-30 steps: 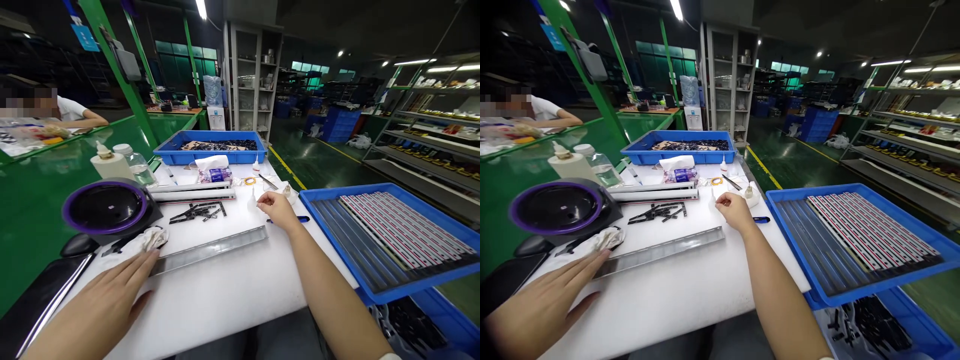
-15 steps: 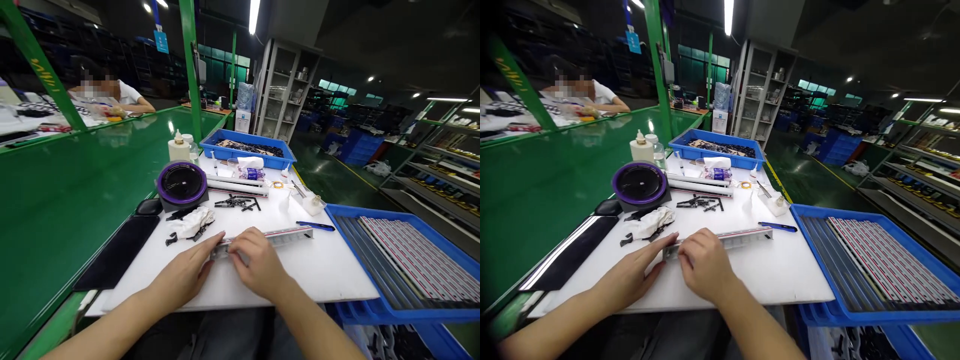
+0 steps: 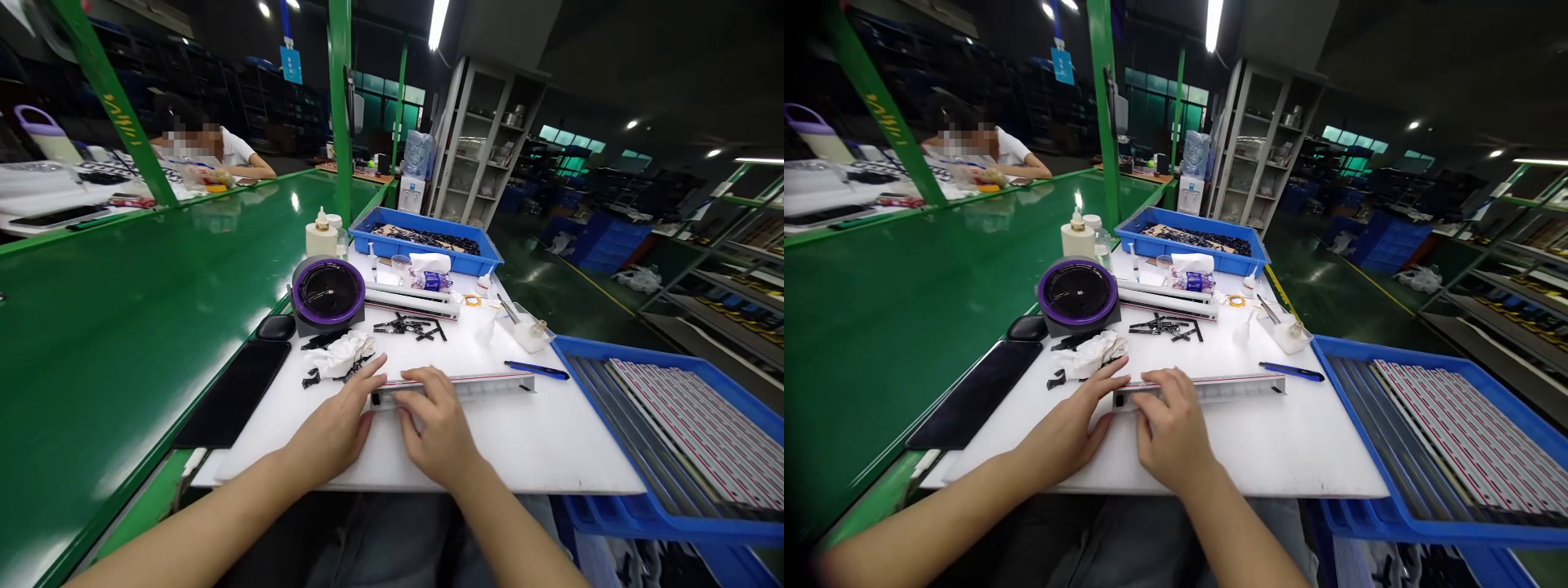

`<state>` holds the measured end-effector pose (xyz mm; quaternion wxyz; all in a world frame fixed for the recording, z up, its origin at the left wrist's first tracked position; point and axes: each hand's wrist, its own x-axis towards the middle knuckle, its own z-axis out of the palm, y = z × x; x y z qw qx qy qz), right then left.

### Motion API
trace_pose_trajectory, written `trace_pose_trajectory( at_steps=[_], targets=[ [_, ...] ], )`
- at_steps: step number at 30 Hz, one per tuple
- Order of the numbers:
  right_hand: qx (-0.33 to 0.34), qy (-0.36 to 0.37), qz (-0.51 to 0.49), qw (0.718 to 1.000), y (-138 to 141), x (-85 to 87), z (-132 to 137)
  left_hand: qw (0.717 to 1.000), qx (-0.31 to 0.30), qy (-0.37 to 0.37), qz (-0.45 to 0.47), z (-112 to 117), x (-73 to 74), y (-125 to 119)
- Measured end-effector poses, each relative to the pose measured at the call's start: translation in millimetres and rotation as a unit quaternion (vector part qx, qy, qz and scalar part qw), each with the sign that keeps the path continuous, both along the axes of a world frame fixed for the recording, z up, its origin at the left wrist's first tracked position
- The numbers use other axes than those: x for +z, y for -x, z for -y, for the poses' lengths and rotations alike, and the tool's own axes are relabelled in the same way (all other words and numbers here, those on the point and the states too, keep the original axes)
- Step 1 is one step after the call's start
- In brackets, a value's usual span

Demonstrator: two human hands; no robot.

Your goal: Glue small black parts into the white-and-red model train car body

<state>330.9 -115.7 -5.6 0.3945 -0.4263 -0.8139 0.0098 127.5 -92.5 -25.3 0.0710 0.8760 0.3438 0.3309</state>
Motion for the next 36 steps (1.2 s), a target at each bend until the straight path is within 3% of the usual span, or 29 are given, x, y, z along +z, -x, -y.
trace_pose_trajectory(
  at_steps=[3, 6, 10, 15, 19, 21, 24, 27, 30, 34, 36],
  targets=[
    [-0.017, 0.026, 0.033, 0.999, -35, 1.6, -5, 0.999, -0.018, -0.013, -0.05, -1, 2.8, 3],
    [-0.022, 0.045, 0.034, 0.998, -56, -3.7, -10, 0.992, -0.004, -0.072, -0.108, -2, 7.9, 3],
    [-0.033, 0.037, 0.036, 0.998, -54, -10.6, -11, 0.974, 0.048, -0.132, -0.176, -2, 16.0, -3],
    [-0.029, 0.053, 0.024, 0.998, -48, -9.0, -7, 0.963, 0.094, -0.097, -0.233, 0, 21.8, -8],
    [-0.028, 0.041, -0.07, 0.996, -62, 8.5, -9, 0.971, 0.095, -0.035, -0.218, -1, 23.6, -7],
    [-0.075, 0.006, -0.145, 0.987, -79, 22.2, -21, 0.973, 0.097, -0.027, -0.21, -1, 22.9, -7],
    [-0.195, -0.02, -0.244, 0.95, -113, 38.7, -56, 0.967, 0.106, -0.05, -0.225, 0, 19.8, -7],
    [-0.293, 0.129, -0.252, 0.913, -146, 43.8, -98, 0.958, 0.106, -0.093, -0.25, 1, 15.3, -6],
    [-0.295, 0.275, -0.183, 0.897, -161, 40.6, -126, 0.953, 0.104, -0.112, -0.263, -2, 11.2, -2],
    [-0.28, 0.323, -0.041, 0.903, -156, 30.7, -137, 0.954, 0.113, -0.106, -0.256, -8, 11.6, 1],
    [-0.286, 0.323, -0.017, 0.902, -153, 26.2, -137, 0.959, 0.115, -0.093, -0.242, -9, 15.0, -1]
  ],
)
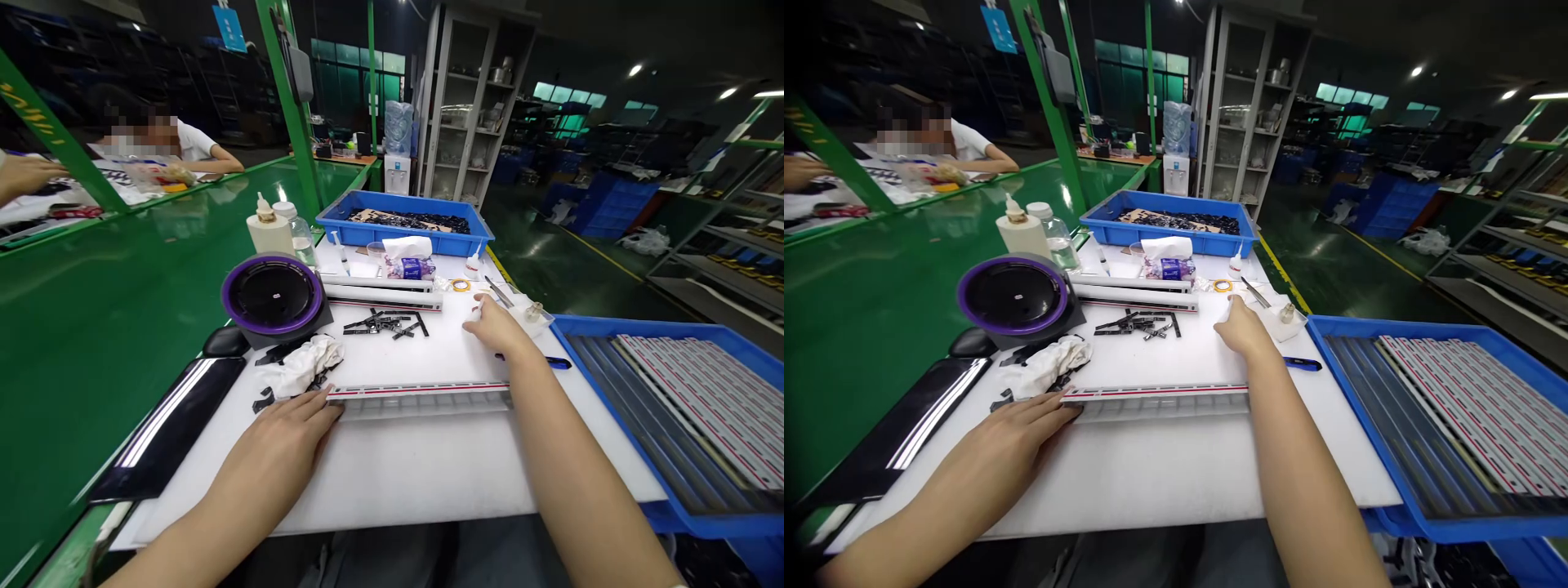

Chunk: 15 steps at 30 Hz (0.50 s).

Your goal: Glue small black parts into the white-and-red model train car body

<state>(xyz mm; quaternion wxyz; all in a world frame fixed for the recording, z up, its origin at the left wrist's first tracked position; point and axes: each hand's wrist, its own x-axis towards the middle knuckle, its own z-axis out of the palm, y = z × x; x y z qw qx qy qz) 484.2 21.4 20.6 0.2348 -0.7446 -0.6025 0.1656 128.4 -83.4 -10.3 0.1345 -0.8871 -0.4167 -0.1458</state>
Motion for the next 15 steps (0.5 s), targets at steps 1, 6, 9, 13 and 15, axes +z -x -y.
trace_pose_trajectory(
  at_steps=[1, 6, 9, 13, 15],
  targets=[
    [0.0, 0.001, 0.002, 1.0, 0, -1.4, 1, 1.0, 0.003, 0.006, 0.009, 0, 1.9, -2],
    [0.027, -0.07, -0.035, 0.997, 0, 6.7, 12, 0.997, 0.034, -0.001, 0.067, 2, 4.0, -19],
    [0.123, -0.126, -0.252, 0.952, 14, 20.7, 27, 0.995, 0.046, -0.005, 0.093, 1, 0.5, -26],
    [0.19, -0.15, -0.484, 0.841, 48, 35.0, 51, 0.992, 0.047, 0.008, 0.12, -1, -0.5, -30],
    [0.186, -0.164, -0.543, 0.802, 62, 36.9, 60, 0.99, 0.047, 0.01, 0.131, -1, 0.0, -31]
  ],
)
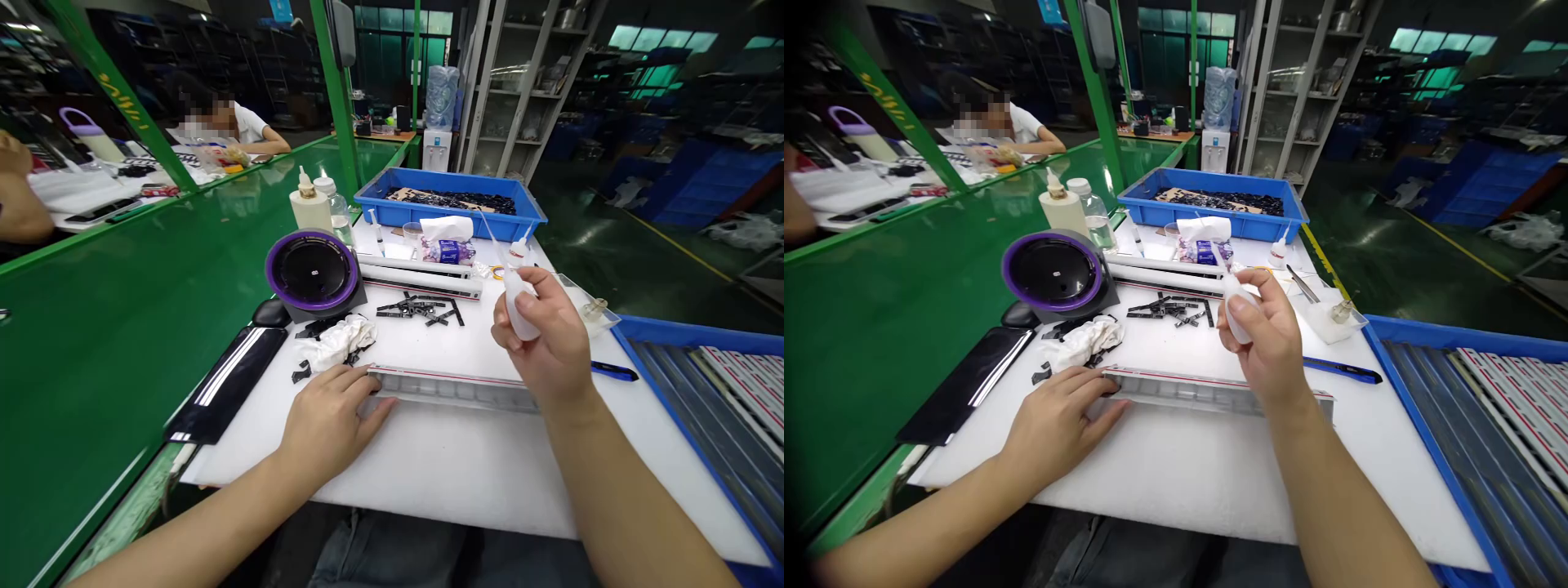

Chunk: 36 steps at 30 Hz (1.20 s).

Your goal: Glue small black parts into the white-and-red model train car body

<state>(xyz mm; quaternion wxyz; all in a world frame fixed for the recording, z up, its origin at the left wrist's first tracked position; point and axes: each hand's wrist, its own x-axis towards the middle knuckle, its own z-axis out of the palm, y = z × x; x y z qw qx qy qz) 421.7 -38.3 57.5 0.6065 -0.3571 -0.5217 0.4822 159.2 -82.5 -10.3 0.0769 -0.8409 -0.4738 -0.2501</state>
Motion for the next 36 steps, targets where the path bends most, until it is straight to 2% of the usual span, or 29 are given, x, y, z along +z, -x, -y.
trace_pose_trajectory(
  at_steps=[4, 8, 10, 12, 15, 17, 27, 36],
  targets=[
    [0.026, 0.01, -0.028, 0.999, 18, -5.1, 5, 1.0, 0.007, 0.011, 0.002, 2, -0.3, 0],
    [-0.009, 0.014, -0.029, 0.999, 37, -16.8, 10, 1.0, 0.009, 0.012, 0.006, 3, -0.3, 0],
    [-0.04, -0.025, 0.0, 0.999, 48, -23.3, 17, 1.0, 0.008, 0.009, 0.008, 3, 0.4, -1],
    [-0.065, -0.099, 0.081, 0.99, 57, -29.3, 27, 1.0, 0.009, 0.009, 0.008, 3, 1.0, -1],
    [-0.074, -0.207, 0.201, 0.955, 66, -36.3, 39, 1.0, 0.014, 0.019, 0.012, 4, 1.2, -1],
    [-0.072, -0.239, 0.236, 0.939, 69, -39.7, 41, 0.999, 0.015, 0.025, 0.017, 4, 0.9, -1],
    [-0.066, -0.245, 0.281, 0.926, 79, -45.2, 35, 0.999, 0.009, 0.031, 0.024, 3, -1.4, 0],
    [-0.061, -0.267, 0.264, 0.925, 84, -45.9, 35, 0.999, 0.019, 0.029, 0.025, 3, -2.3, -1]
  ],
)
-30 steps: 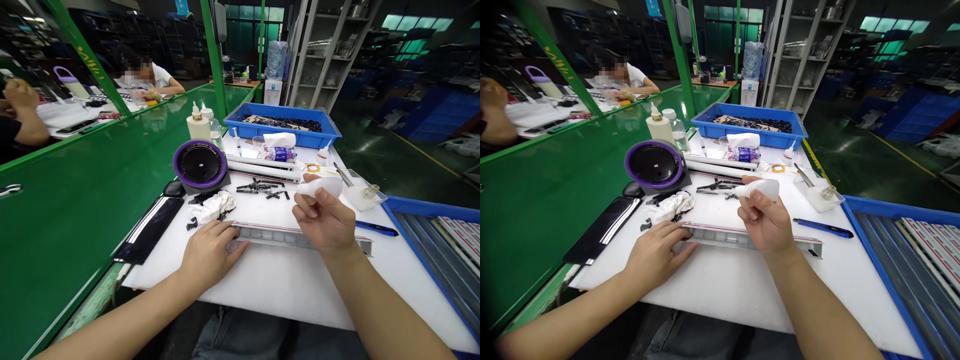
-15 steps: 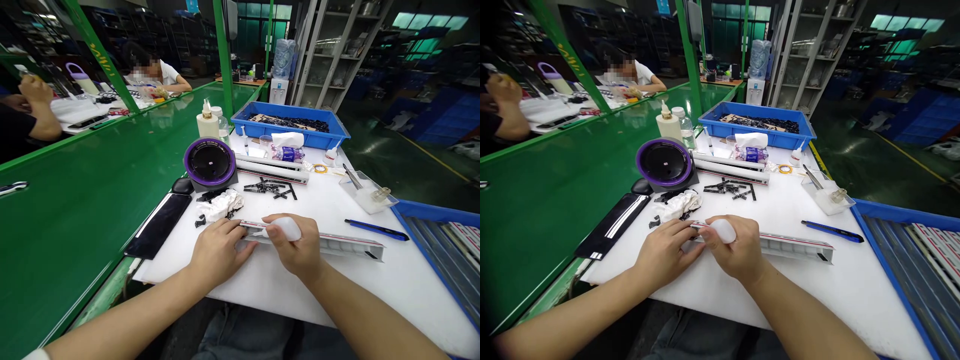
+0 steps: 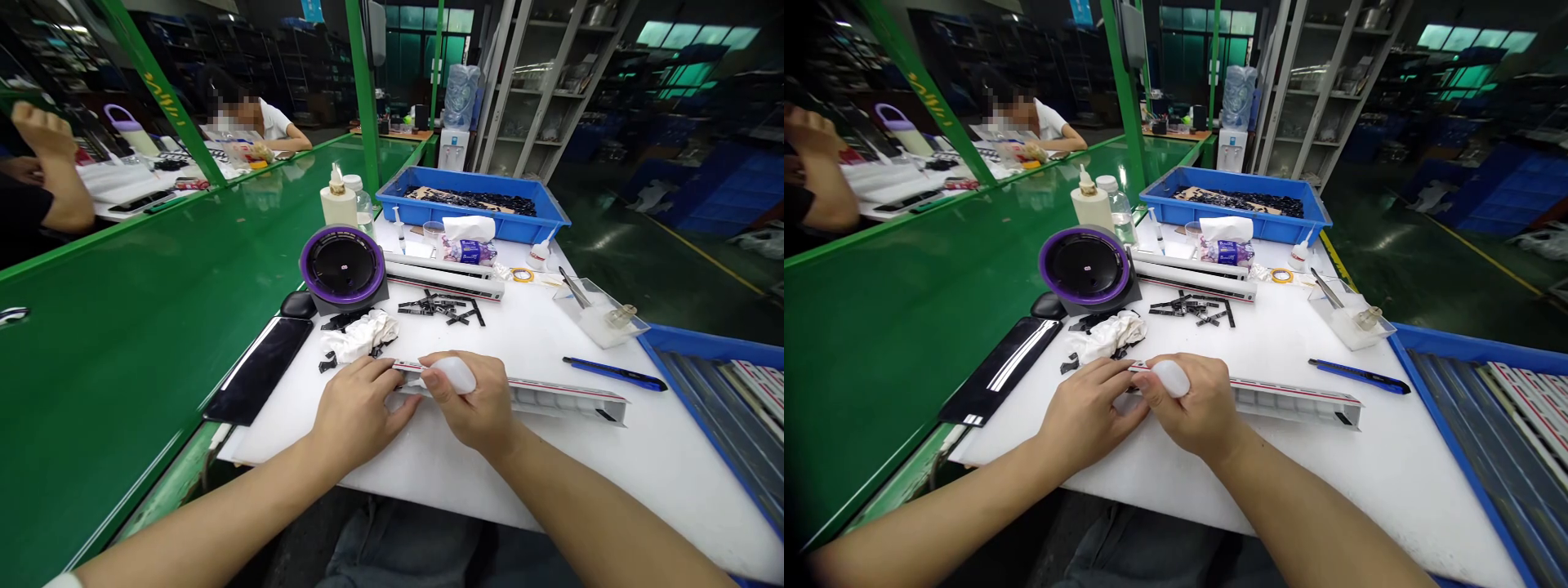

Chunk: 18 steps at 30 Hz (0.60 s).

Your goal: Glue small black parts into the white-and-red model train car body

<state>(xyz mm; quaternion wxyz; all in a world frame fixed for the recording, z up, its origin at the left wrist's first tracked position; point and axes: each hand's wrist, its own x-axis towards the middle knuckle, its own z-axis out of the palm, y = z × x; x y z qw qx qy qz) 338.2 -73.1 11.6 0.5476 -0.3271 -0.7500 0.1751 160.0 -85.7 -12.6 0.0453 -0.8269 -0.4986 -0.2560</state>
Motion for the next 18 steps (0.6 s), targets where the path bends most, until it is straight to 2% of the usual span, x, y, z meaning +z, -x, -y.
trace_pose_trajectory(
  at_steps=[18],
  targets=[
    [-0.005, 0.017, 0.0, 1.0, -1.8, 1.3, -0.1, 1.0, -0.002, -0.009, 0.004, -0.2, -1.7, 0.7]
  ],
)
